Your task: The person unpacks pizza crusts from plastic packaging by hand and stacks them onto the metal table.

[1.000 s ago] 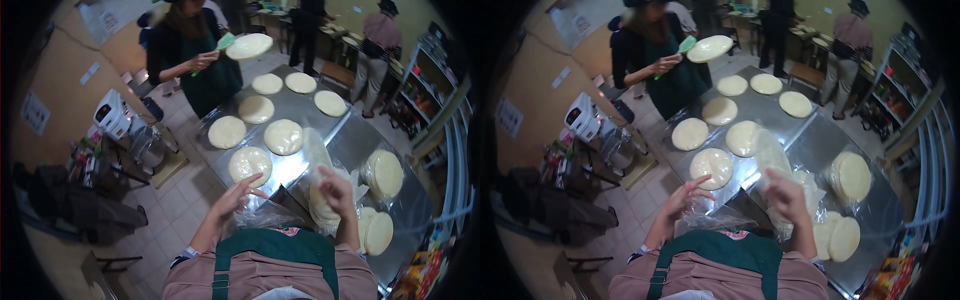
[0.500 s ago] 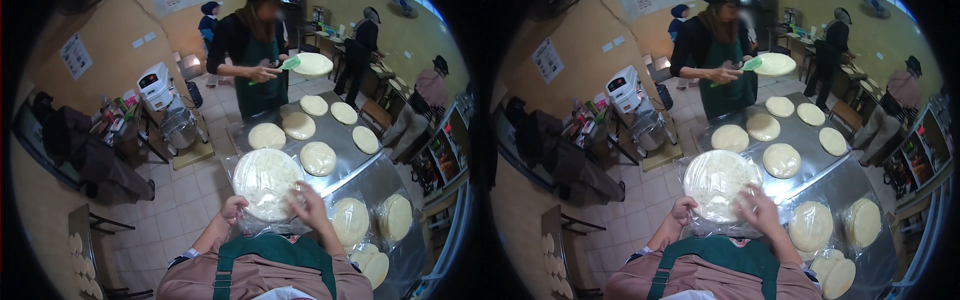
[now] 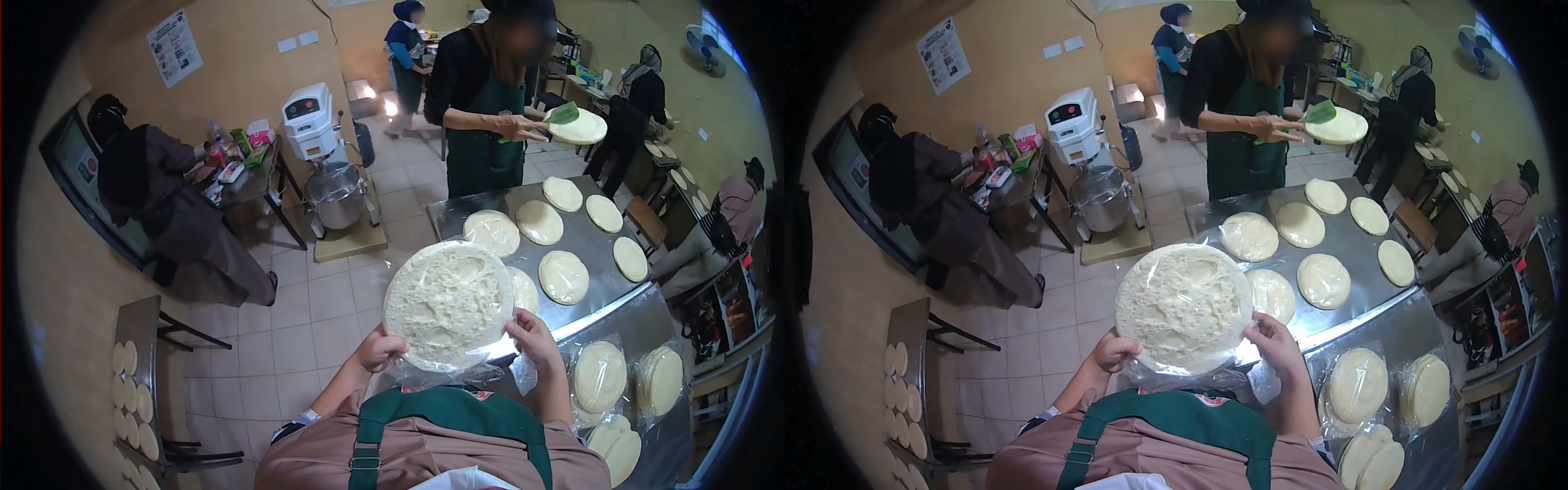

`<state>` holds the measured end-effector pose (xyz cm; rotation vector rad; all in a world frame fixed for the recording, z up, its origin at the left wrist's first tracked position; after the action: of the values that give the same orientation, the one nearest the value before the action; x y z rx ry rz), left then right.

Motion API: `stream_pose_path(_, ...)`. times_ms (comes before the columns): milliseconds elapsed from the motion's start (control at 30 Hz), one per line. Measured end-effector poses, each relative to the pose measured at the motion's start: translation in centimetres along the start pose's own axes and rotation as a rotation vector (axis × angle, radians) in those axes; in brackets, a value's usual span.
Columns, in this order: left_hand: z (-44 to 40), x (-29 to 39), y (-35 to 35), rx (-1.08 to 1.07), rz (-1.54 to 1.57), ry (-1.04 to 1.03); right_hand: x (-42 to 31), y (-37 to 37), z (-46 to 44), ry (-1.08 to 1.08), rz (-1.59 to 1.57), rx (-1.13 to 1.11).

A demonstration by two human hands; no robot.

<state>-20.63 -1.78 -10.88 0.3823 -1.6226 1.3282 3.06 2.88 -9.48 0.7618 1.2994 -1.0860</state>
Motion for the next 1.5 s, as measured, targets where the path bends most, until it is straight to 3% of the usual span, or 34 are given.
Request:
stream_pose_path(33,0.4,0.4,0.2,0.003,0.001,-0.002,1.1,-0.8,0.1,-0.097,-0.087,-0.057)
stream_pose_path(100,1.8,0.1,1.4,0.083,-0.115,0.158,1.5,-1.4,-0.1,-0.065,-0.125,-0.018)
stream_pose_path(233,3.3,0.8,3.2,0.194,-0.039,0.012,2.4,-2.3,-0.4,-0.007,-0.185,0.083)
stream_pose_path(300,3.7,-0.5,4.6,0.137,0.094,0.045,0.6,-2.6,0.4,0.173,0.005,0.293)
stream_pose_path(367,4.1,-1.0,5.4,0.141,0.143,0.038,0.3,-4.1,0.6,0.221,0.097,0.354)
stream_pose_path(433,4.6,-0.9,5.4,0.149,0.195,0.033,-1.3,-6.1,1.3,0.357,0.484,0.499)
stream_pose_path(500,5.7,-1.0,5.9,0.251,0.181,0.114,-3.6,-11.3,1.7,0.529,0.818,0.432)
stream_pose_path(700,7.9,-2.1,9.0,0.231,0.28,0.163,-2.9,-18.0,1.2,0.519,1.051,0.28)
stream_pose_path(767,8.0,-2.1,8.9,0.219,0.313,0.185,-3.4,-22.3,2.1,0.713,1.222,0.136)
stream_pose_path(800,8.1,-2.1,8.7,0.209,0.349,0.202,-3.5,-22.8,2.2,0.704,1.221,0.138)
stream_pose_path(867,8.0,-2.8,9.0,0.161,0.45,0.248,-3.1,-25.6,2.1,0.751,0.891,-0.323)
stream_pose_path(900,8.0,-3.0,8.7,0.11,0.549,0.281,-3.7,-24.7,2.2,0.75,0.892,-0.324)
stream_pose_path(967,8.7,-3.6,10.4,0.126,0.58,0.303,-4.9,-19.7,1.6,0.562,-0.381,-0.54)
stream_pose_path(1033,8.5,-2.8,7.6,-0.542,1.063,0.242,-6.8,-18.0,1.5,0.549,-0.851,-0.501)
stream_pose_path(1067,8.1,-4.7,12.1,0.144,0.5,0.241,-6.9,-18.3,1.5,0.566,-0.859,-0.556)
stream_pose_path(1100,7.9,-4.7,12.2,0.139,0.503,0.242,-6.8,-18.4,1.8,0.566,-0.854,-0.553)
stream_pose_path(1167,7.6,-0.9,5.3,-0.585,1.165,0.187,-6.2,-19.6,1.9,0.479,-0.393,-0.46)
stream_pose_path(1200,7.7,-0.6,4.9,-0.59,1.163,0.19,-6.2,-20.5,1.8,0.492,-0.3,-0.473)
stream_pose_path(1267,7.2,-1.4,7.6,-0.134,0.991,0.112,-5.1,-21.8,1.5,0.485,-0.061,-0.421)
stream_pose_path(1300,7.2,-1.0,7.0,-0.139,0.99,0.119,-4.7,-22.5,1.3,0.505,0.01,-0.396)
stream_pose_path(1367,7.2,-0.2,5.6,-0.211,0.663,0.138,-2.5,-23.8,0.8,0.382,0.284,-0.431)
stream_pose_path(1400,7.0,-1.7,6.2,0.031,0.482,0.248,-1.5,-24.0,0.8,0.294,0.463,-0.384)
stream_pose_path(1433,6.3,-1.9,5.8,0.034,0.488,0.251,-1.5,-25.1,1.2,0.289,0.612,-0.435)
stream_pose_path(1500,5.3,-2.8,6.2,-0.004,-0.15,0.398,0.5,-26.5,1.7,0.284,0.593,-0.541)
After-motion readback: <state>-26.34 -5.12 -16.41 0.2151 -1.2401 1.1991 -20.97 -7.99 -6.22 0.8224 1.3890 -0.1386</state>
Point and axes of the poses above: each hand's wrist, its own z-axis away from the middle knuckle, its own y-axis out of the back of the hand, x = y × z, the point moved 10 cm from there along -z, towards the middle knuckle, and after that the axes turned 11 degrees about -x, right-handed, at the moved point
